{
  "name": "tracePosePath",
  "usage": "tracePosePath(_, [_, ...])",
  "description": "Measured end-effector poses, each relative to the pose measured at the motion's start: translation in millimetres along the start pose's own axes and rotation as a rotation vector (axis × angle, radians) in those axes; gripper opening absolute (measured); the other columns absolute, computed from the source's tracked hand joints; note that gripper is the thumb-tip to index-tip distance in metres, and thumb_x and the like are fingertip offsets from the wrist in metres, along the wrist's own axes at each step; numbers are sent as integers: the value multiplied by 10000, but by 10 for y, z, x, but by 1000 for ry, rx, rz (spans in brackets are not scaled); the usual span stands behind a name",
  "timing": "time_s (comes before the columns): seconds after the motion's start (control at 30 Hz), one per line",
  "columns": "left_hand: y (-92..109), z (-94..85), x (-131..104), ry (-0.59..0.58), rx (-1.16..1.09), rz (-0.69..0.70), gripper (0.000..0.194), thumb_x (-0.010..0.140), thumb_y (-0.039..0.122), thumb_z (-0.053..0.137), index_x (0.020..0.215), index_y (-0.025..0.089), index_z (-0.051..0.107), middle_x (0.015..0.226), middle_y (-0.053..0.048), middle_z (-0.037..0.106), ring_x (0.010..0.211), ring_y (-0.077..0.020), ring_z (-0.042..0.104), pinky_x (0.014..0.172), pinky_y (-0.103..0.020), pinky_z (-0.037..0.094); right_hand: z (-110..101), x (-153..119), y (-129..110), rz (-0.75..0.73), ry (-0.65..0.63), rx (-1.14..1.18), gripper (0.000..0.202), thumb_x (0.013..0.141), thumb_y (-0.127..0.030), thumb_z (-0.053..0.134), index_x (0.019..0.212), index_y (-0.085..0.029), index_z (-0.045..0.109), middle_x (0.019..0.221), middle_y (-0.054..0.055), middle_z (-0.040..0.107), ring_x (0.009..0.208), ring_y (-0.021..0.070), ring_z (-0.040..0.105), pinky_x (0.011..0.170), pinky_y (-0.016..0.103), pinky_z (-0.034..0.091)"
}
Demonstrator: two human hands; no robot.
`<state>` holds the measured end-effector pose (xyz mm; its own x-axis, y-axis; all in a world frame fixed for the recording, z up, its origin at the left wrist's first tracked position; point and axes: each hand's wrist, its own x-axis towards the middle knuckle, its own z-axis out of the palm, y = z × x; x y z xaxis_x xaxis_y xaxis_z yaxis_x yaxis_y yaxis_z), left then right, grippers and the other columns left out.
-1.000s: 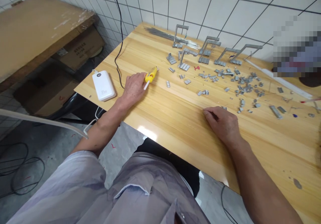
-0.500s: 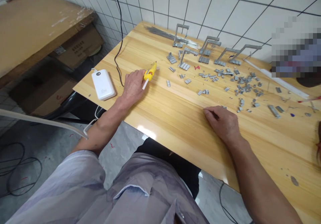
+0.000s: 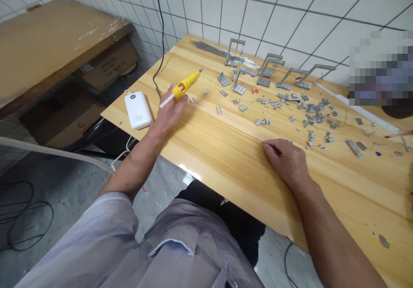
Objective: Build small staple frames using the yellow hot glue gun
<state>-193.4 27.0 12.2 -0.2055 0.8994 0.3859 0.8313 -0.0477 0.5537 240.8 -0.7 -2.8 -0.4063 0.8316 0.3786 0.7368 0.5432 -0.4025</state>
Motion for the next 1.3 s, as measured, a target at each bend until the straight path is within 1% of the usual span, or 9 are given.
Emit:
tracePosePath(0.23, [0,-13,12,-25,51,-24,249,1133,492,515,1161,272,629,1061,-84,710,992,-279,708,986,-472,601,55,20,-11,-1,38,30,210,1040,-315,629,954,-290,818,898,41,857,784,235,796,723,356,605])
tracePosePath(0.47, [-26,-12,-30,-139,20,103,297,1121,511,468,1088,274,645,1092,-113,771,1055,-291,757,1017,-470,597,31,34,-35,38,71,29,268,1072,-366,616,980,-263,846,899,65,849,778,242,778,766,375,606])
tracePosePath(0.53, [-53,10,-22,-124,22,113,277,1117,491,483,1079,272,648,1076,-113,771,1035,-294,762,1013,-476,596,14,38,-27,41,92,12,283,1077,-368,612,982,-251,852,894,74,845,767,236,771,758,367,598])
tracePosePath(0.6, [-98,46,1,-56,17,103,262,1114,481,501,1081,266,647,1058,-111,765,1030,-299,758,1019,-483,596,4,41,-10,40,115,-7,293,1073,-358,607,967,-244,854,875,74,840,752,228,762,746,355,588])
tracePosePath(0.73, [-231,132,76,54,-28,99,305,1105,492,535,1228,244,664,1137,-120,781,1112,-319,749,1092,-507,584,17,43,34,28,153,-42,284,1048,-347,616,947,-234,856,868,75,844,741,222,750,741,342,574])
tracePosePath(0.83, [-304,163,126,16,-13,112,393,1114,465,494,1385,227,651,1322,-165,773,1280,-374,712,1168,-579,543,36,44,52,29,160,-60,273,1039,-342,620,943,-238,854,891,79,850,761,226,754,742,344,565])
tracePosePath(0.97, [-276,142,196,-29,54,66,443,1121,401,444,1495,239,617,1427,-188,729,1408,-416,648,1219,-636,478,32,56,65,31,155,-92,276,1035,-342,606,952,-244,851,929,88,860,837,254,783,765,363,571])
tracePosePath(1.13, [-113,108,497,-88,164,-12,452,1085,361,521,1523,303,614,1423,-172,712,1450,-435,601,1179,-614,486,27,91,72,24,143,-104,264,1019,-332,606,968,-242,849,959,92,875,875,262,806,788,368,592])
tracePosePath(1.3, [-32,131,940,-233,307,-155,512,1025,255,525,1523,233,644,1468,-206,704,1443,-433,602,1194,-627,436,43,95,59,12,116,-103,262,1019,-325,604,952,-247,844,950,86,875,867,256,810,761,359,577])
